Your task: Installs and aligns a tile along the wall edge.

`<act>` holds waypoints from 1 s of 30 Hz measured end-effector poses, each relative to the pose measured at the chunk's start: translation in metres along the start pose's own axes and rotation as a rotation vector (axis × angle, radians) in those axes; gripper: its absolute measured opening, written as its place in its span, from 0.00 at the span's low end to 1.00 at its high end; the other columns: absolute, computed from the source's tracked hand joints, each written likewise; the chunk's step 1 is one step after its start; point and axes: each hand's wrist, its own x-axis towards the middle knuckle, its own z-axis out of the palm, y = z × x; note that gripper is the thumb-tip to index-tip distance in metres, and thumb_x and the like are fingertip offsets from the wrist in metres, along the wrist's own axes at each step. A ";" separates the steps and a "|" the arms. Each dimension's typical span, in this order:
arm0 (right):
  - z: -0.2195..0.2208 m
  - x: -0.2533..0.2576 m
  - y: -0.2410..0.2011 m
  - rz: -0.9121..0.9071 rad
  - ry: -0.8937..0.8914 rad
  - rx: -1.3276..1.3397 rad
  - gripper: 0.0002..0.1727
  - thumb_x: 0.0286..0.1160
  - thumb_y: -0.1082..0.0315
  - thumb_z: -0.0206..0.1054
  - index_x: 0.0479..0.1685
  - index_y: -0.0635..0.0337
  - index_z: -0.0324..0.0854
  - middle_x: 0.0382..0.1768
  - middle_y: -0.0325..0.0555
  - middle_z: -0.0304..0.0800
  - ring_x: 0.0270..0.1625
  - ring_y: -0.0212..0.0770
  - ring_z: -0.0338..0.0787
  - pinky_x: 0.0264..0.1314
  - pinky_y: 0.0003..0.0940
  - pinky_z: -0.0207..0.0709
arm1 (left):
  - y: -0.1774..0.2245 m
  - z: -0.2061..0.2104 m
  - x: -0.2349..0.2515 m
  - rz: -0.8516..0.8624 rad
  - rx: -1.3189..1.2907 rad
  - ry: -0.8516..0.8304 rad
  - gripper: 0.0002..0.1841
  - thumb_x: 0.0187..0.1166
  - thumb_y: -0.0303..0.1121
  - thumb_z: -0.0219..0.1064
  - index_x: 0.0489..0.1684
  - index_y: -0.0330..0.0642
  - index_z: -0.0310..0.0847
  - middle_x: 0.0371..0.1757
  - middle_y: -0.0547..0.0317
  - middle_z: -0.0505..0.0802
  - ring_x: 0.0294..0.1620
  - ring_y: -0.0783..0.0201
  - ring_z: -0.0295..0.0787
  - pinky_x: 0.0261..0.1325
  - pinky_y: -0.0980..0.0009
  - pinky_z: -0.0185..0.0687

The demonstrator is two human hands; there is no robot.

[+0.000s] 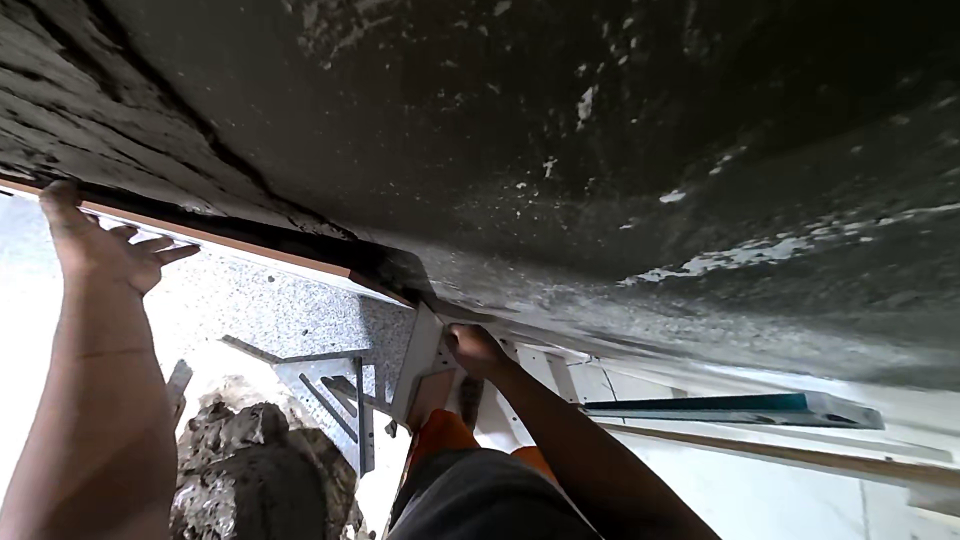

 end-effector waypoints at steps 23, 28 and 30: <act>0.006 0.041 -0.034 -0.172 0.284 0.070 0.18 0.90 0.60 0.59 0.60 0.63 0.88 0.56 0.58 0.94 0.65 0.54 0.91 0.74 0.52 0.78 | 0.003 0.004 -0.007 -0.008 -0.009 0.020 0.40 0.80 0.74 0.39 0.90 0.66 0.48 0.84 0.46 0.71 0.70 0.38 0.82 0.57 0.33 0.82; 0.010 0.042 -0.032 -0.200 0.330 0.092 0.16 0.88 0.61 0.61 0.56 0.63 0.90 0.53 0.58 0.95 0.62 0.54 0.92 0.71 0.53 0.80 | 0.001 0.002 -0.002 -0.005 -0.006 0.033 0.40 0.80 0.75 0.39 0.90 0.68 0.50 0.80 0.45 0.75 0.65 0.38 0.84 0.55 0.33 0.83; 0.011 0.044 -0.031 -0.216 0.357 0.098 0.16 0.87 0.62 0.62 0.54 0.64 0.91 0.51 0.58 0.95 0.60 0.54 0.93 0.70 0.54 0.81 | 0.002 0.004 -0.005 -0.007 -0.005 0.041 0.40 0.80 0.75 0.39 0.90 0.68 0.50 0.80 0.45 0.75 0.65 0.38 0.85 0.54 0.34 0.84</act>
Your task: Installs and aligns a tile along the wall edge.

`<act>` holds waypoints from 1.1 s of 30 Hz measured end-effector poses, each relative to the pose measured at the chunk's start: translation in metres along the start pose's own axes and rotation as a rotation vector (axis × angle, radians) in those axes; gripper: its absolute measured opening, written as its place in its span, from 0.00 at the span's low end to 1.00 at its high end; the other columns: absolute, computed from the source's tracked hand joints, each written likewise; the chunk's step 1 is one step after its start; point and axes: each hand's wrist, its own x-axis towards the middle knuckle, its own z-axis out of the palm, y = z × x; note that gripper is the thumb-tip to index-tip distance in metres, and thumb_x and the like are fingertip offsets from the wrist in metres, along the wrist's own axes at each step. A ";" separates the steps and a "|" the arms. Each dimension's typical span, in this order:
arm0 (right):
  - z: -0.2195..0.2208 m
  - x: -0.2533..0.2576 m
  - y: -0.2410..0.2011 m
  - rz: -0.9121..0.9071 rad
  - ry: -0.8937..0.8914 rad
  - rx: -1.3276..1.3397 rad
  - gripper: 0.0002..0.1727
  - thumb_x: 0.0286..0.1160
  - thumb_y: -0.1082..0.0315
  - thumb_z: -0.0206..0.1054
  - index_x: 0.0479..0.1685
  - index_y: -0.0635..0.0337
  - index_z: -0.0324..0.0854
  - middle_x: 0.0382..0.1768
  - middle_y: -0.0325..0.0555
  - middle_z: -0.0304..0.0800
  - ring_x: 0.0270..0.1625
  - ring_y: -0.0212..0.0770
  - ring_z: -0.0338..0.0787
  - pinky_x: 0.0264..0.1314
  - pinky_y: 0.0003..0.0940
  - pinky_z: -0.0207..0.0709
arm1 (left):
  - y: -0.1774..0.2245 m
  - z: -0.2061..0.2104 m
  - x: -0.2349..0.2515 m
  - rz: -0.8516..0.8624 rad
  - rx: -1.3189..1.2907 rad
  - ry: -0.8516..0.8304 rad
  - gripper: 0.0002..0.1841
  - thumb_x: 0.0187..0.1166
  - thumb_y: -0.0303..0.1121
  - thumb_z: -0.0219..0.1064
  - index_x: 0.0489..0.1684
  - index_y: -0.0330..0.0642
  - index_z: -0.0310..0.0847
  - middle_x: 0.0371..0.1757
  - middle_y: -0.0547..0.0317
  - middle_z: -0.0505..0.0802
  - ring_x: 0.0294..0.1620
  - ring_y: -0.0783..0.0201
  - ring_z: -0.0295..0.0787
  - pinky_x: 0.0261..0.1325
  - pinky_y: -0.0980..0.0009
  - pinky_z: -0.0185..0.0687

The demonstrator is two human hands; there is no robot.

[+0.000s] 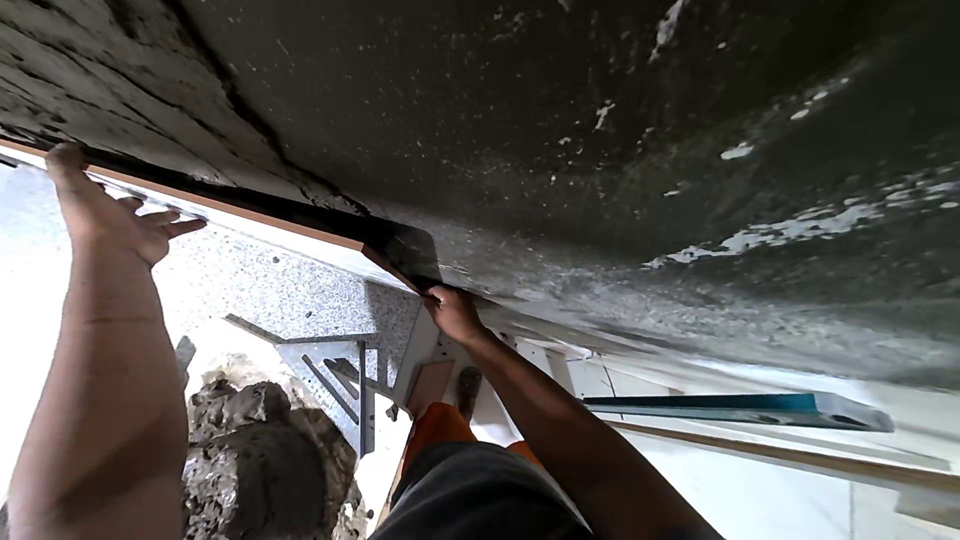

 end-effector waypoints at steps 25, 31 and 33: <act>-0.004 0.001 -0.013 0.105 -0.050 -0.113 0.20 0.91 0.60 0.56 0.65 0.62 0.87 0.62 0.58 0.92 0.69 0.54 0.89 0.79 0.52 0.74 | 0.029 -0.035 0.087 0.095 0.089 0.194 0.41 0.86 0.64 0.50 0.96 0.63 0.38 0.93 0.46 0.57 0.89 0.38 0.58 0.73 0.28 0.65; -0.003 -0.001 -0.011 0.092 -0.037 -0.111 0.19 0.91 0.60 0.58 0.62 0.63 0.89 0.60 0.57 0.93 0.68 0.54 0.90 0.78 0.52 0.75 | 0.034 -0.054 0.122 0.202 0.046 0.201 0.44 0.85 0.56 0.58 0.97 0.62 0.33 0.95 0.50 0.54 0.91 0.41 0.53 0.77 0.28 0.62; -0.002 0.000 -0.010 0.077 -0.017 -0.104 0.18 0.90 0.61 0.59 0.61 0.63 0.90 0.59 0.58 0.94 0.67 0.55 0.90 0.77 0.53 0.76 | 0.031 -0.057 0.133 0.225 -0.003 0.189 0.41 0.86 0.55 0.57 0.97 0.63 0.38 0.95 0.53 0.56 0.92 0.43 0.54 0.78 0.29 0.62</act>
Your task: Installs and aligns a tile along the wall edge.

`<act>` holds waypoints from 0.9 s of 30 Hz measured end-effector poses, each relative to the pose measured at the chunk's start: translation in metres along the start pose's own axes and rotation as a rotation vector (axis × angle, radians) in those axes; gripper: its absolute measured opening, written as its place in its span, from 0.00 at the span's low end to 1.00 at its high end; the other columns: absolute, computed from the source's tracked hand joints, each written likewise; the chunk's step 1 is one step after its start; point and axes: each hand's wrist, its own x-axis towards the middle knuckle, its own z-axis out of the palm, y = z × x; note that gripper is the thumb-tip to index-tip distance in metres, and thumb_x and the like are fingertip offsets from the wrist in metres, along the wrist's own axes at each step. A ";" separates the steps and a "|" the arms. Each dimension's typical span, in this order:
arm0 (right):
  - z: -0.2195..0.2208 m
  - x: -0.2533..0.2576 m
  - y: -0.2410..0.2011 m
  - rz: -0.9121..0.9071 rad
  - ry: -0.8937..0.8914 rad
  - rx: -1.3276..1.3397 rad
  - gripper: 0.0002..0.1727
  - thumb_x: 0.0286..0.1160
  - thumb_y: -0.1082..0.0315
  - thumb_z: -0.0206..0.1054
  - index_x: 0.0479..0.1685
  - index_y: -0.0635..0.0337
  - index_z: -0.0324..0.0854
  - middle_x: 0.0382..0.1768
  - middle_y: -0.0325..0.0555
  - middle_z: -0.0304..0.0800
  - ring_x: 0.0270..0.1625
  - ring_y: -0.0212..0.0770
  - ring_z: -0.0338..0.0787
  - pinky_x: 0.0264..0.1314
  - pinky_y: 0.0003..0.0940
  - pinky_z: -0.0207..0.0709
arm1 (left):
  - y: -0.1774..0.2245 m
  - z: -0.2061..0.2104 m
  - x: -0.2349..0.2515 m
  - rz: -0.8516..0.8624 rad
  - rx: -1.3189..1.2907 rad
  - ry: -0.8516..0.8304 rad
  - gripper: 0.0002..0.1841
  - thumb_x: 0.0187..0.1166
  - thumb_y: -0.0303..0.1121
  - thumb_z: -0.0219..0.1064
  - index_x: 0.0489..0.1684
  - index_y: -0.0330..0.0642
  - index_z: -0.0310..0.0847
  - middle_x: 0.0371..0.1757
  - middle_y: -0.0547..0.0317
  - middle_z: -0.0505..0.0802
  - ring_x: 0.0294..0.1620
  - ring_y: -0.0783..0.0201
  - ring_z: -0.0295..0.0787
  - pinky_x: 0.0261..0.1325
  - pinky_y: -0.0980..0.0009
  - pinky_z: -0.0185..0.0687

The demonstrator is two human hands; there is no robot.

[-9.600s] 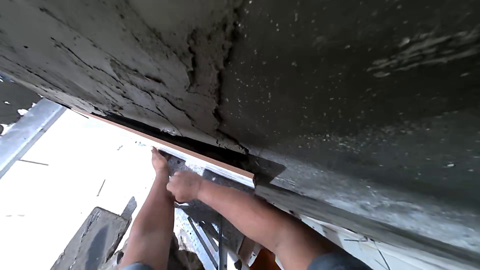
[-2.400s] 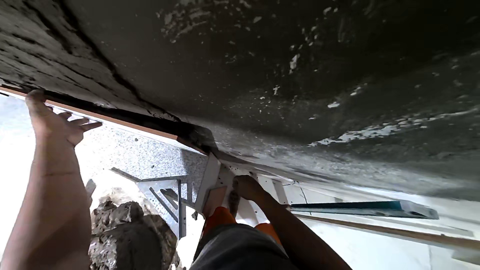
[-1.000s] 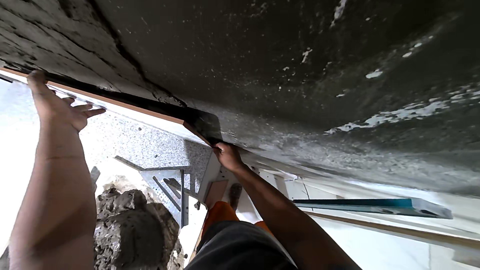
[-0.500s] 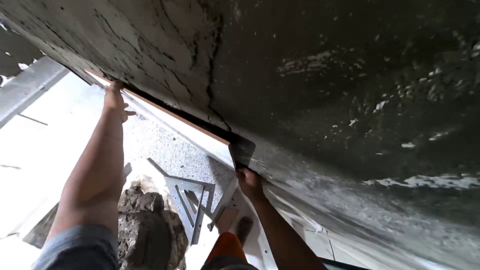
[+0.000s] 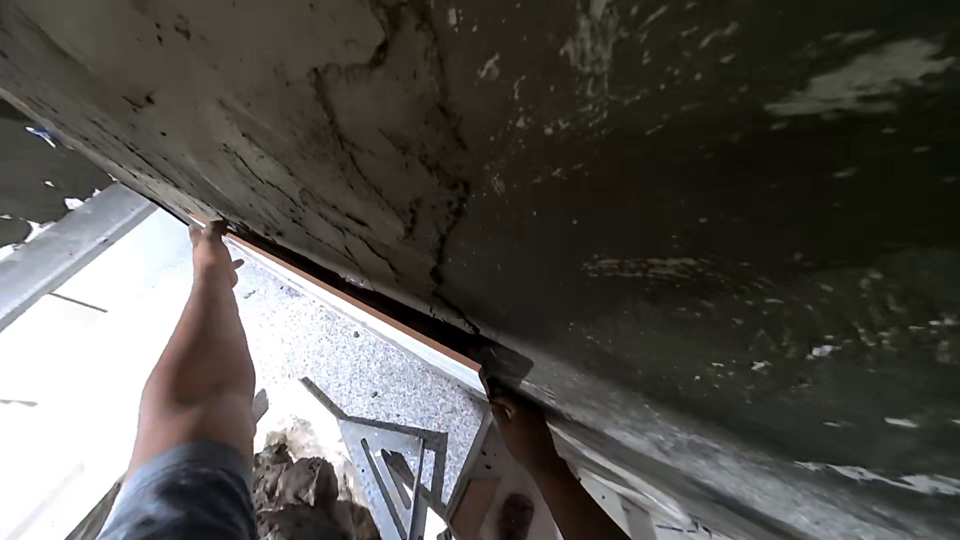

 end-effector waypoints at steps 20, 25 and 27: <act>-0.003 -0.006 0.038 -0.237 -0.029 0.018 0.20 0.87 0.66 0.59 0.68 0.70 0.82 0.59 0.60 0.92 0.63 0.52 0.92 0.73 0.48 0.81 | -0.082 0.001 -0.392 -0.178 1.629 -1.155 0.31 0.78 0.62 0.60 0.48 0.38 0.86 0.53 0.38 0.91 0.59 0.36 0.89 0.52 0.30 0.80; -0.033 -0.026 0.056 -0.205 -0.185 -0.075 0.24 0.89 0.62 0.58 0.79 0.61 0.77 0.65 0.55 0.90 0.67 0.47 0.90 0.76 0.43 0.79 | -0.112 0.008 -0.428 -0.209 1.587 -0.928 0.20 0.80 0.45 0.63 0.61 0.43 0.85 0.66 0.42 0.88 0.68 0.37 0.85 0.56 0.34 0.82; -0.042 -0.029 0.067 -0.207 -0.226 -0.080 0.24 0.89 0.61 0.59 0.78 0.61 0.78 0.66 0.55 0.89 0.67 0.47 0.90 0.77 0.42 0.79 | -0.118 0.014 -0.435 -0.190 1.520 -0.875 0.17 0.79 0.40 0.63 0.62 0.44 0.85 0.68 0.43 0.87 0.72 0.36 0.80 0.58 0.34 0.82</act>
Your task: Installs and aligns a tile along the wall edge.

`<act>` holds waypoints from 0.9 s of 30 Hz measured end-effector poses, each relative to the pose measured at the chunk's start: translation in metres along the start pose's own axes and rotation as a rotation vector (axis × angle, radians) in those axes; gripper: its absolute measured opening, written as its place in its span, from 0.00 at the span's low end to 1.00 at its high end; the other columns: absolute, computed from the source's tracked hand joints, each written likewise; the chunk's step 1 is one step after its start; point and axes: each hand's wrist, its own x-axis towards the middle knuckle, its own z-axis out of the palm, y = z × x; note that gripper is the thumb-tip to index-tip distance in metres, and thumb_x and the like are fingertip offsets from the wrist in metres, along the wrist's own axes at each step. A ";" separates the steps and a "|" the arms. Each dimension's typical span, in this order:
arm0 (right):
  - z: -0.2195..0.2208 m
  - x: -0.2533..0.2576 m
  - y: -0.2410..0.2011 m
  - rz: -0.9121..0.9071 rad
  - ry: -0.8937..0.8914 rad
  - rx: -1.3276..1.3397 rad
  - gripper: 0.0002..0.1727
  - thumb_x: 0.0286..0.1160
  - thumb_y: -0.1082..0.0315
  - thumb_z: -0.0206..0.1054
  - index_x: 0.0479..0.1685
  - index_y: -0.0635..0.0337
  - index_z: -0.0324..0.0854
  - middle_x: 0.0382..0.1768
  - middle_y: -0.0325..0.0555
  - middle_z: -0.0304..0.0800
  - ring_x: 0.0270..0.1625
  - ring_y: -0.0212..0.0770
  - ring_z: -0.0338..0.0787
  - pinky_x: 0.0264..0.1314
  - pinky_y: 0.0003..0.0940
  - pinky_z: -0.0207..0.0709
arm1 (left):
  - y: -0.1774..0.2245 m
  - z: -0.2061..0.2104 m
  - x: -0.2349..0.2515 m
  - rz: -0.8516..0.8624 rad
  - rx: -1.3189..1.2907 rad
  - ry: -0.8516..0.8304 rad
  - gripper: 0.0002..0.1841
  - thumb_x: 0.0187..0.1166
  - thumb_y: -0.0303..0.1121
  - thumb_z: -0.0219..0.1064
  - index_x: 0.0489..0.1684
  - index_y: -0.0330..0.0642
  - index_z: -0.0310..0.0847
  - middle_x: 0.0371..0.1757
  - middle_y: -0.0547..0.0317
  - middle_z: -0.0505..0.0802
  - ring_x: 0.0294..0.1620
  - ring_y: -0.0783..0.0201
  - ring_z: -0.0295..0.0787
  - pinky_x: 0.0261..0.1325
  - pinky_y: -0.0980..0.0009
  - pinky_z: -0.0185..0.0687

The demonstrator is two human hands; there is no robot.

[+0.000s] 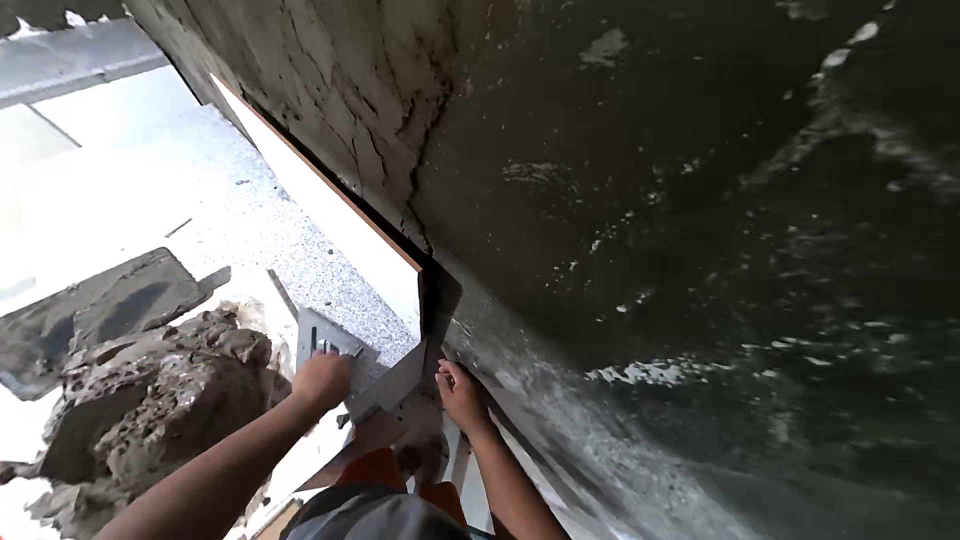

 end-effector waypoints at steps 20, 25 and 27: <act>0.001 0.018 -0.015 -0.034 -0.172 0.153 0.22 0.91 0.63 0.58 0.76 0.64 0.79 0.68 0.57 0.88 0.72 0.49 0.87 0.81 0.48 0.74 | 0.111 0.014 -0.001 0.085 -0.075 0.109 0.19 0.87 0.35 0.53 0.70 0.46 0.82 0.68 0.43 0.88 0.77 0.38 0.76 0.69 0.37 0.73; 0.011 0.028 -0.017 0.093 -0.153 0.425 0.23 0.96 0.56 0.51 0.62 0.67 0.84 0.46 0.55 0.93 0.46 0.45 0.94 0.57 0.44 0.87 | 0.111 0.026 0.005 0.122 -0.084 0.145 0.19 0.86 0.33 0.53 0.70 0.46 0.82 0.68 0.41 0.86 0.75 0.37 0.76 0.68 0.37 0.74; 0.014 0.033 -0.017 0.169 -0.161 0.496 0.24 0.96 0.55 0.51 0.64 0.67 0.82 0.43 0.54 0.94 0.42 0.44 0.95 0.52 0.43 0.89 | 0.107 0.029 0.009 0.156 -0.090 0.196 0.19 0.85 0.32 0.55 0.71 0.51 0.82 0.68 0.41 0.86 0.74 0.37 0.77 0.67 0.39 0.75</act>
